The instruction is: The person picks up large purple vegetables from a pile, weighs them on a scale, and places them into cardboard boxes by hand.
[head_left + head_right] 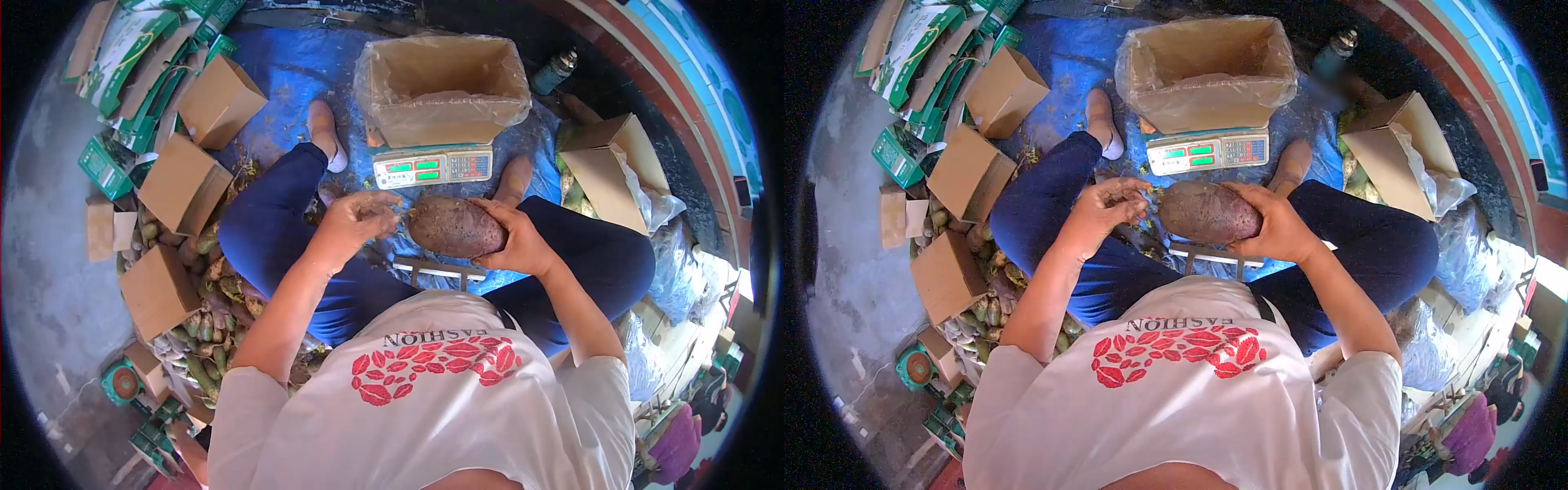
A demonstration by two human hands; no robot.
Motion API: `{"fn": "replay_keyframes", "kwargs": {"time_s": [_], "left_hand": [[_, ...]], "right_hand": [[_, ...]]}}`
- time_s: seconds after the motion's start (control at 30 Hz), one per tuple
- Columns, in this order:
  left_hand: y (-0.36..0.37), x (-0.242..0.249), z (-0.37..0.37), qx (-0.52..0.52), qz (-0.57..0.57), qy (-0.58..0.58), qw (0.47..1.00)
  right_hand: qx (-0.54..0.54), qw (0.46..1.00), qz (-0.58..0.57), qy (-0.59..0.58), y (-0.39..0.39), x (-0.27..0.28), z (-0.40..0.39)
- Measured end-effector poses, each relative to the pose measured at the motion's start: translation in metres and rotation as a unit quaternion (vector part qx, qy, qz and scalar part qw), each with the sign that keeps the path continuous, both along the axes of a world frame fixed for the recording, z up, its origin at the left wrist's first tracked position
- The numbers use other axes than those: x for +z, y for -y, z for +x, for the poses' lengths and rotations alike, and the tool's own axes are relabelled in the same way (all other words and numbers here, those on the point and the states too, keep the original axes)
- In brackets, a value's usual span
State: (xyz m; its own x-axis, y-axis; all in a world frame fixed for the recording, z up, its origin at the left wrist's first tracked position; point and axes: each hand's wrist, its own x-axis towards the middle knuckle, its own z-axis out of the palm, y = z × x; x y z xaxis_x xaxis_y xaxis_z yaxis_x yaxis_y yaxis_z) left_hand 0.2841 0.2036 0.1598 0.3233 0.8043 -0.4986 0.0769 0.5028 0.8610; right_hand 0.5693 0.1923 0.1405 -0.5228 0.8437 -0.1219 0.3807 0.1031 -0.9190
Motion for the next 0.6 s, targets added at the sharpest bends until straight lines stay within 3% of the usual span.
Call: {"fn": "replay_keyframes", "kwargs": {"time_s": [0.23, 0.43, 0.5, 0.53, 0.6], "left_hand": [[-0.001, -0.020, 0.007, -0.013, -0.023, 0.044, 0.999], [-0.005, -0.021, 0.006, 0.051, -0.130, 0.095, 0.986], [0.001, -0.048, 0.004, -0.011, 0.058, -0.092, 0.994], [0.002, -0.054, 0.003, -0.041, 0.151, -0.184, 0.970], [0.005, -0.054, -0.002, -0.041, 0.037, -0.179, 0.982]], "right_hand": [[0.007, 0.998, 0.046, 0.032, -0.001, 0.005, -0.004], [0.013, 0.995, 0.078, 0.053, -0.004, 0.006, -0.005], [0.017, 0.995, 0.064, 0.078, -0.003, 0.005, -0.008], [0.018, 0.995, 0.081, 0.059, -0.003, 0.003, -0.009], [0.022, 0.993, 0.115, 0.018, -0.002, -0.001, -0.013]]}}
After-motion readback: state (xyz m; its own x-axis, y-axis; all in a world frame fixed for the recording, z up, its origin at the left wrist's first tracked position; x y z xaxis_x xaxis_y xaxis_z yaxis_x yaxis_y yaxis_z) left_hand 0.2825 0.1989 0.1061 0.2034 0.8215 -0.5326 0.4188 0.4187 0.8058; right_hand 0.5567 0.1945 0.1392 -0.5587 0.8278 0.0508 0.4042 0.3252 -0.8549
